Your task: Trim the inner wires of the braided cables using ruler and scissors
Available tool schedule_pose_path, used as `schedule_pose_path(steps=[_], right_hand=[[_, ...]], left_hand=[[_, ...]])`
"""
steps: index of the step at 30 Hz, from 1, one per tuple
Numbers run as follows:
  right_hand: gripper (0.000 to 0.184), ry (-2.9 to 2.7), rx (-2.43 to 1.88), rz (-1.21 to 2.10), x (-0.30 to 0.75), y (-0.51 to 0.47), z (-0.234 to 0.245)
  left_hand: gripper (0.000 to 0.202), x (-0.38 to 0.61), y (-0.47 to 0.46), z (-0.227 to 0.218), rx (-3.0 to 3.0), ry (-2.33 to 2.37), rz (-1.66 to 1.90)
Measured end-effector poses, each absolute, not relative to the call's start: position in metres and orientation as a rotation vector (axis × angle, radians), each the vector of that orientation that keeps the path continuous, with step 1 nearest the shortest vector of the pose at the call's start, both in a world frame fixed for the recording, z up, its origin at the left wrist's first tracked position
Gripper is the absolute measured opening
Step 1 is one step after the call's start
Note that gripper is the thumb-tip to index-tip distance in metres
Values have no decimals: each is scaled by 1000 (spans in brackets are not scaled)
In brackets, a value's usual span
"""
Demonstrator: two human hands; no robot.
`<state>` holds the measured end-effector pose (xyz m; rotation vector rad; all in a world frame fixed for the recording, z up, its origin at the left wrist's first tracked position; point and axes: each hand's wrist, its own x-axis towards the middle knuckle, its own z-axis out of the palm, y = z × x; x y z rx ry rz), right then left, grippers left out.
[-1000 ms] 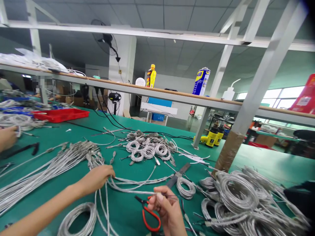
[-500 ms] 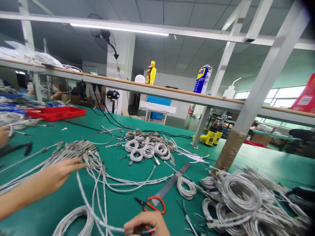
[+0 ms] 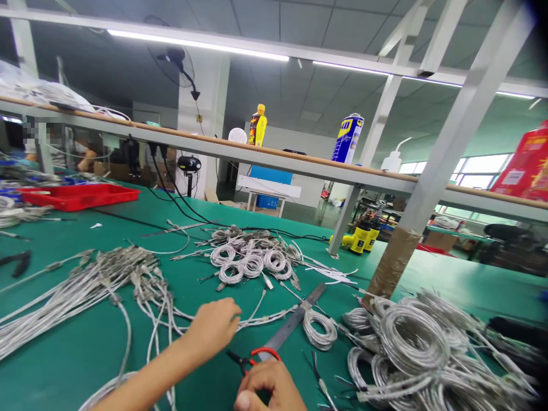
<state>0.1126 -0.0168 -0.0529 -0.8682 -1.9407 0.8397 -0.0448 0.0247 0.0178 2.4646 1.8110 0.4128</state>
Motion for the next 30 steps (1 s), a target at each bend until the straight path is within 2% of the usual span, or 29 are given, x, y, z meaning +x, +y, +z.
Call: schedule_pose_path(steps=[4, 8, 12, 15, 19, 25, 30], right_hand=[[39, -2239, -1030, 201, 114, -14, -51], [35, -2243, -1031, 7, 117, -7, -54], [29, -2069, -1165, 200, 120, -8, -49], [29, -1741, -1234, 611, 119, -9, -46], [53, -1286, -1103, 1177, 119, -4, -42], [46, -1051, -1122, 1128, 132, 2, -34], [53, -1127, -1239, 1081, 129, -3, -33]], left_hand=[[24, -10, 39, -10, 2422, 1838, 362], [27, -12, 43, -15, 2340, 1852, 401], [23, -27, 35, -3, 2238, 1783, 522], [19, -38, 26, 3, 2156, 1622, 507], [15, -49, 17, -5, 2103, 1488, 448], [12, -57, 4, -7, 1900, 1452, 455], [9, -60, 1, 3, 1806, 1446, 456]])
